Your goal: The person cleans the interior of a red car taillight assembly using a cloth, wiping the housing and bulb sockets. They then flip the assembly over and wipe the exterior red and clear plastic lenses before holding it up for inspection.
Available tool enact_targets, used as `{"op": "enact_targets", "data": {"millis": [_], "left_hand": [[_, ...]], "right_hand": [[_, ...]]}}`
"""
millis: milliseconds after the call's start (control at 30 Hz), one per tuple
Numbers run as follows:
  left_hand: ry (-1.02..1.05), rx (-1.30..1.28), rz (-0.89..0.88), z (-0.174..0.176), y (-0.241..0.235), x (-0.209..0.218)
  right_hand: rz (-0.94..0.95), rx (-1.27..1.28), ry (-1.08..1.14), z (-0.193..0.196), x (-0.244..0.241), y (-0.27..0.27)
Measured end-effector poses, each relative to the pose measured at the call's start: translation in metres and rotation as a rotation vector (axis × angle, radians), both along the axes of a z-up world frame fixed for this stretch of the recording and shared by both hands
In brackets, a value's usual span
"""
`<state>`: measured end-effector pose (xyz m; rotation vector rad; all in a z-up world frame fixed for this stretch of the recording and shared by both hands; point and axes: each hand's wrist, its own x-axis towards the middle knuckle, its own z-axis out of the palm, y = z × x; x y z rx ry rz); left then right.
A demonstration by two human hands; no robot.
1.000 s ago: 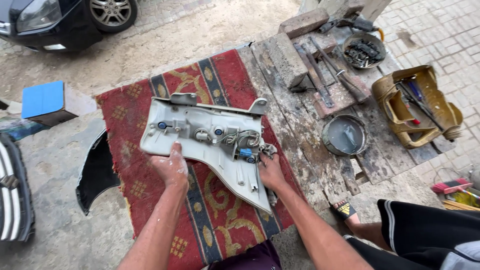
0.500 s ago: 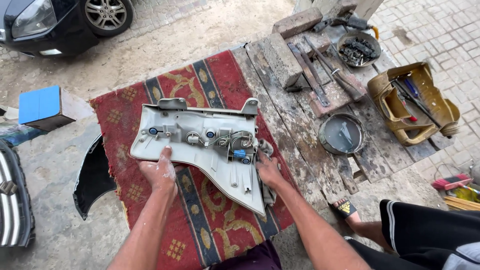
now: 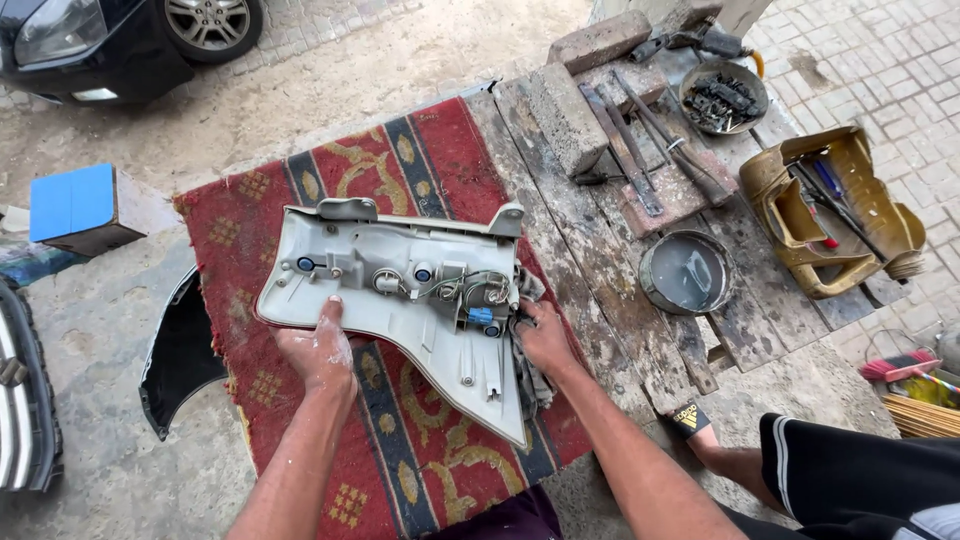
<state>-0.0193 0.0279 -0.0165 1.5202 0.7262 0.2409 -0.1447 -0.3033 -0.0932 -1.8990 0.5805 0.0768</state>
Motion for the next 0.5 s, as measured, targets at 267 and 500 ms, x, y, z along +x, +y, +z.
{"op": "enact_targets", "data": {"millis": [267, 500], "left_hand": [[-0.049, 0.137, -0.015, 0.048, -0.035, 0.001], [-0.004, 0.181, -0.111, 0.083, -0.057, -0.002]], "right_hand": [[0.282, -0.130, 0.165, 0.049, -0.009, -0.001], [0.654, -0.324, 0.455, 0.139, -0.019, 0.018]]}}
